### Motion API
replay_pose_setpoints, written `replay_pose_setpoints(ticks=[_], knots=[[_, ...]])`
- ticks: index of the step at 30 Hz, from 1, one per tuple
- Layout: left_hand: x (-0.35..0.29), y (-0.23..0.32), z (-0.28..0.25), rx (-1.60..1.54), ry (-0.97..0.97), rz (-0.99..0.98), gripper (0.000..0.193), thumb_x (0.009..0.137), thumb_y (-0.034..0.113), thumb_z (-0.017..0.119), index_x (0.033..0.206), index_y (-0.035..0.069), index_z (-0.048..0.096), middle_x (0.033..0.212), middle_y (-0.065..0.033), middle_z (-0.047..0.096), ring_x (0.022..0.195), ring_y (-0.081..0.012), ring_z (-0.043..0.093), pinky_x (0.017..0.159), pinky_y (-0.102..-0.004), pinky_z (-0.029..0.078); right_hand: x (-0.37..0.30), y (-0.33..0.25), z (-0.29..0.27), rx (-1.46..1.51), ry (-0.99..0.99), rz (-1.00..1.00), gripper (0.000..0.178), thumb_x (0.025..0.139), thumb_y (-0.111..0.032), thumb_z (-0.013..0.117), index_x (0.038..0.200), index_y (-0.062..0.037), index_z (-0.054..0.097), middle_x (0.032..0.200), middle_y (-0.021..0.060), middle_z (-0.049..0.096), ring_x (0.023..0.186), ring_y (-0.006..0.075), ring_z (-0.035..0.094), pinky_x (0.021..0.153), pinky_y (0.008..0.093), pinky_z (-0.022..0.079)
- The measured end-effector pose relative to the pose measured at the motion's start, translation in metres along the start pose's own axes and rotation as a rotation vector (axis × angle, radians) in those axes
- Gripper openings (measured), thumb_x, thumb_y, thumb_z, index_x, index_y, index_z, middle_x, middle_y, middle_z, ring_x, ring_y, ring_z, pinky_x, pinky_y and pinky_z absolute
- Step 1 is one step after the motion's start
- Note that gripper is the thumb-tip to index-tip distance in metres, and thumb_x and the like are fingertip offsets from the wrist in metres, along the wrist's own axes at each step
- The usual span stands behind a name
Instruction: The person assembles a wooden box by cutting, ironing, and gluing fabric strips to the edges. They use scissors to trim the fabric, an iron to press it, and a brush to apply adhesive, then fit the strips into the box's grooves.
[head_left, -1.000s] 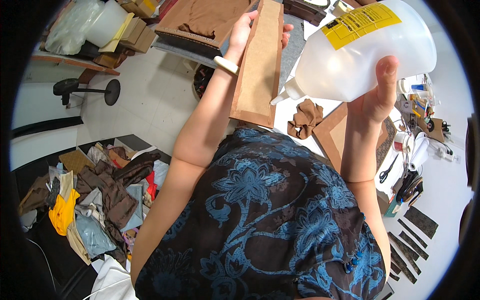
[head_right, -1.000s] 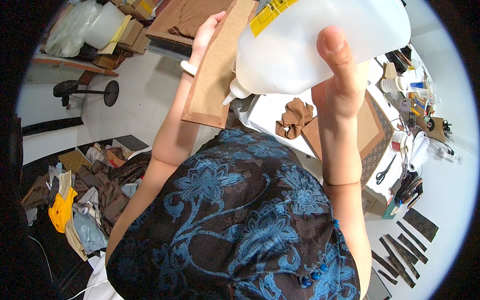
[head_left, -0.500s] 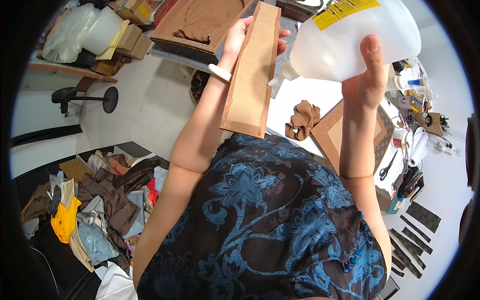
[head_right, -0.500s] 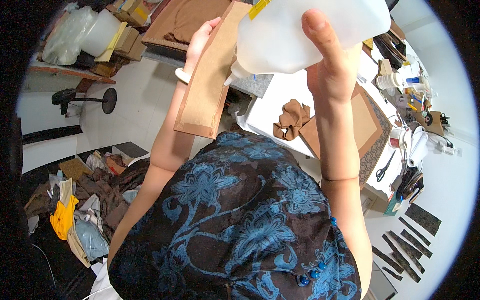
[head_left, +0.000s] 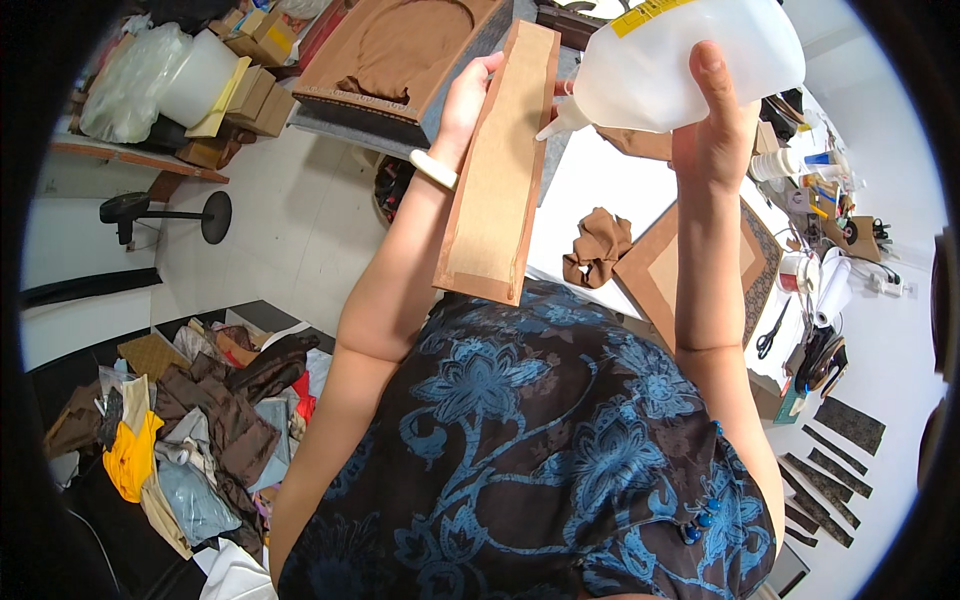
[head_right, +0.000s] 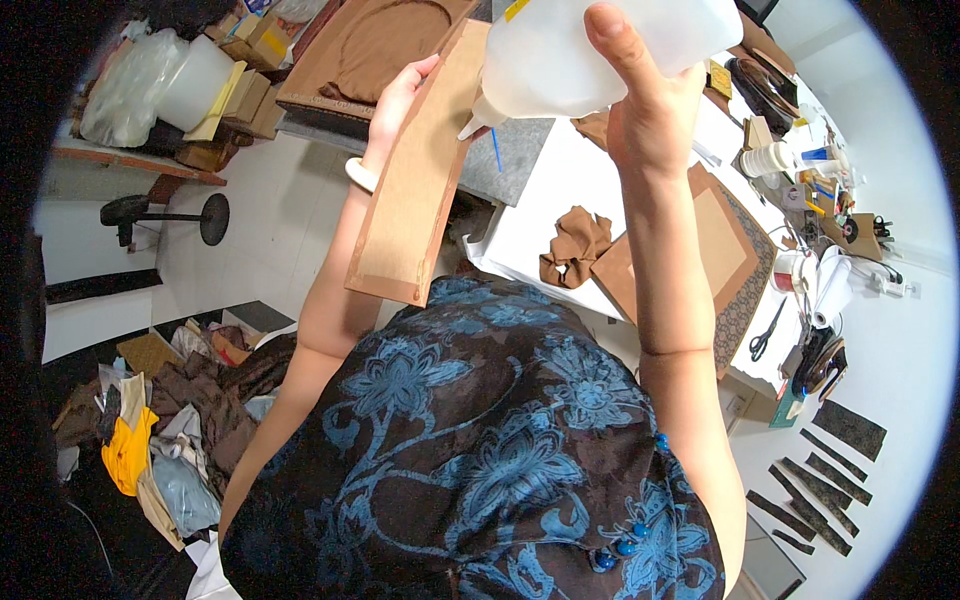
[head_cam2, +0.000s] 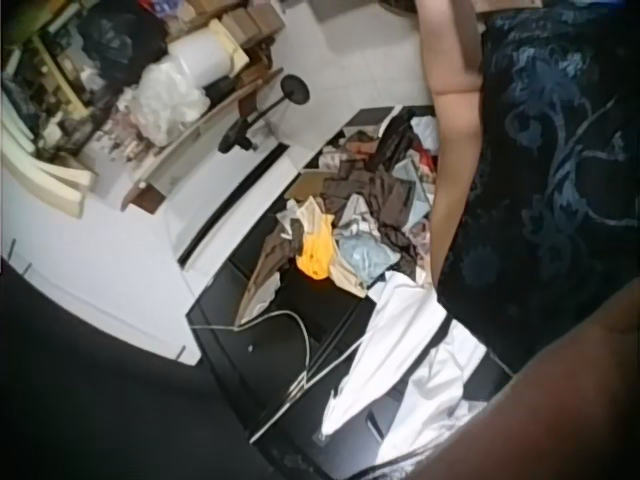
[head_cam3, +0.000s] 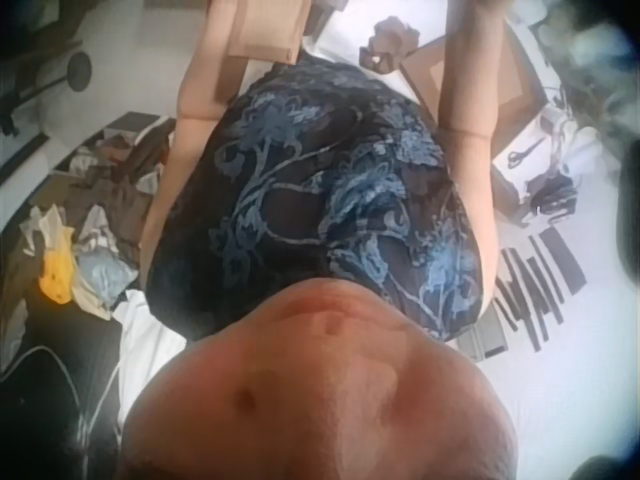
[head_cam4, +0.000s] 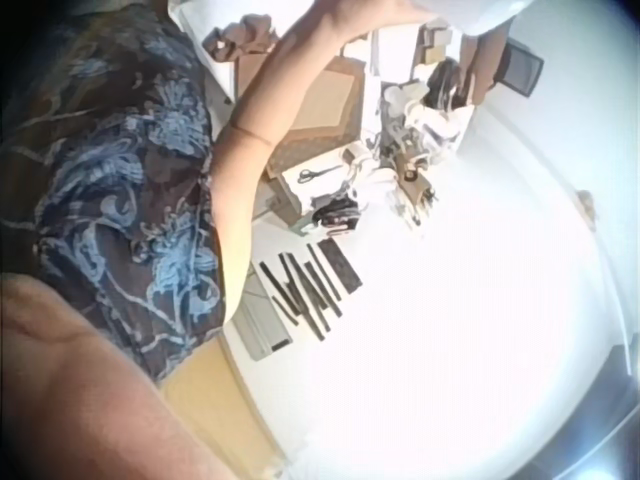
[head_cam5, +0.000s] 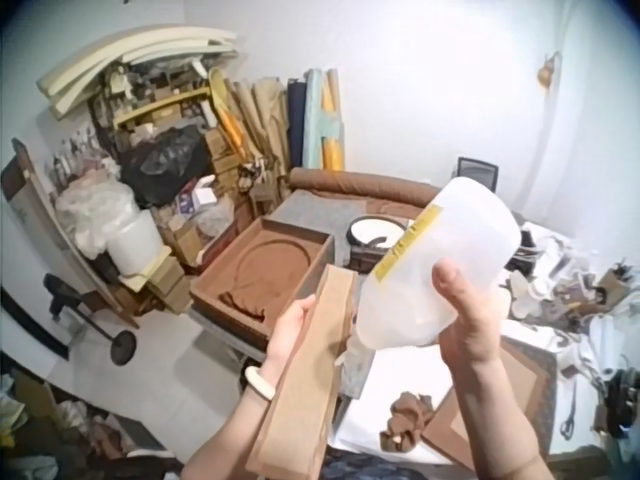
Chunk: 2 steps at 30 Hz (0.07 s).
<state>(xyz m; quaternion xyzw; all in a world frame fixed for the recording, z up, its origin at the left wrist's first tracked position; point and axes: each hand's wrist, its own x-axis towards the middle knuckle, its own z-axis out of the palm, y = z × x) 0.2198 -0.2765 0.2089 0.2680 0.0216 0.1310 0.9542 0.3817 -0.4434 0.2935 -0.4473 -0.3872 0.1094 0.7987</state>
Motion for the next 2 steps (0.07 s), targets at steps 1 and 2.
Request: replay_pose_setpoints(ticks=[1, 2], knots=[[-0.002, -0.002, 0.010, 0.080, 0.090, 0.026, 0.044, 0.106, 0.034, 0.038, 0.135, 0.005, 0.052, 0.124, -0.0122, 0.066, 0.101, -0.0298, 0.068, 0.084, -0.0485, 0.058, 0.002, 0.001, -0.002, -0.008, -0.002, -0.006, 0.068, 0.085, -0.029, 0.080, 0.137, 0.0005, 0.049, 0.126, 0.0118, 0.060, 0.121, 0.0253, 0.058, 0.107, 0.0436, 0.044], [-0.005, -0.006, 0.022, 0.160, 0.181, 0.052, 0.045, 0.106, 0.036, 0.039, 0.136, 0.005, 0.052, 0.124, -0.0132, 0.066, 0.103, -0.0314, 0.068, 0.085, -0.0499, 0.058, 0.002, 0.001, -0.003, -0.012, 0.000, -0.008, 0.068, 0.085, -0.029, 0.080, 0.137, 0.0005, 0.049, 0.126, 0.0118, 0.060, 0.121, 0.0253, 0.058, 0.107, 0.0436, 0.044]])
